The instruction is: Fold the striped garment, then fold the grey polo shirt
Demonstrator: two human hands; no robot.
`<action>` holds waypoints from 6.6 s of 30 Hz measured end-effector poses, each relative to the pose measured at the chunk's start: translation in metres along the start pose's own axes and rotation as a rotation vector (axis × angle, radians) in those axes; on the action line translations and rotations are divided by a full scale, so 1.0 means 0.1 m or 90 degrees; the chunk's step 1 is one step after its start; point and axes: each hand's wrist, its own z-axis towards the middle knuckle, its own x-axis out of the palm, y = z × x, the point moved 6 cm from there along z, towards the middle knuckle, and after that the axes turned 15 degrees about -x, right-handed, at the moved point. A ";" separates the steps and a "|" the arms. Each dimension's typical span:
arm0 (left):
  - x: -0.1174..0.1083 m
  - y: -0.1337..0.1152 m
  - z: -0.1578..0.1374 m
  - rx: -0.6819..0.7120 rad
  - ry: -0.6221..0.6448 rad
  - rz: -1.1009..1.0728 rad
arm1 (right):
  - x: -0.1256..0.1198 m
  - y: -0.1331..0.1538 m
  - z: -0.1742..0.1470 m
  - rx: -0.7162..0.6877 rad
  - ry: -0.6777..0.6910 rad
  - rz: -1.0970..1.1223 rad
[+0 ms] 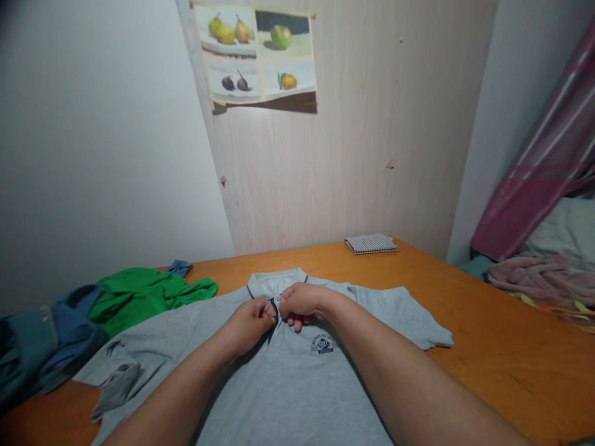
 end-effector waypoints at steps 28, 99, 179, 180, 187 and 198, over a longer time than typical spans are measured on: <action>0.03 0.03 -0.02 -0.051 0.012 -0.082 | 0.05 0.06 0.01 -0.046 -0.005 0.078; -0.02 0.01 -0.09 -0.190 -0.005 -0.300 | 0.08 0.03 0.07 -0.119 0.043 0.110; -0.14 0.06 0.52 -0.050 -0.208 0.167 | -0.16 -0.07 0.24 -0.167 -0.293 -0.447; -0.14 0.08 0.52 -0.048 -0.206 0.160 | -0.16 -0.07 0.24 -0.169 -0.293 -0.447; -0.10 0.11 0.57 -0.051 -0.186 0.110 | -0.14 -0.09 0.25 -0.182 -0.285 -0.432; -0.11 0.15 0.59 -0.062 -0.172 0.084 | -0.19 -0.16 0.27 -0.193 -0.278 -0.399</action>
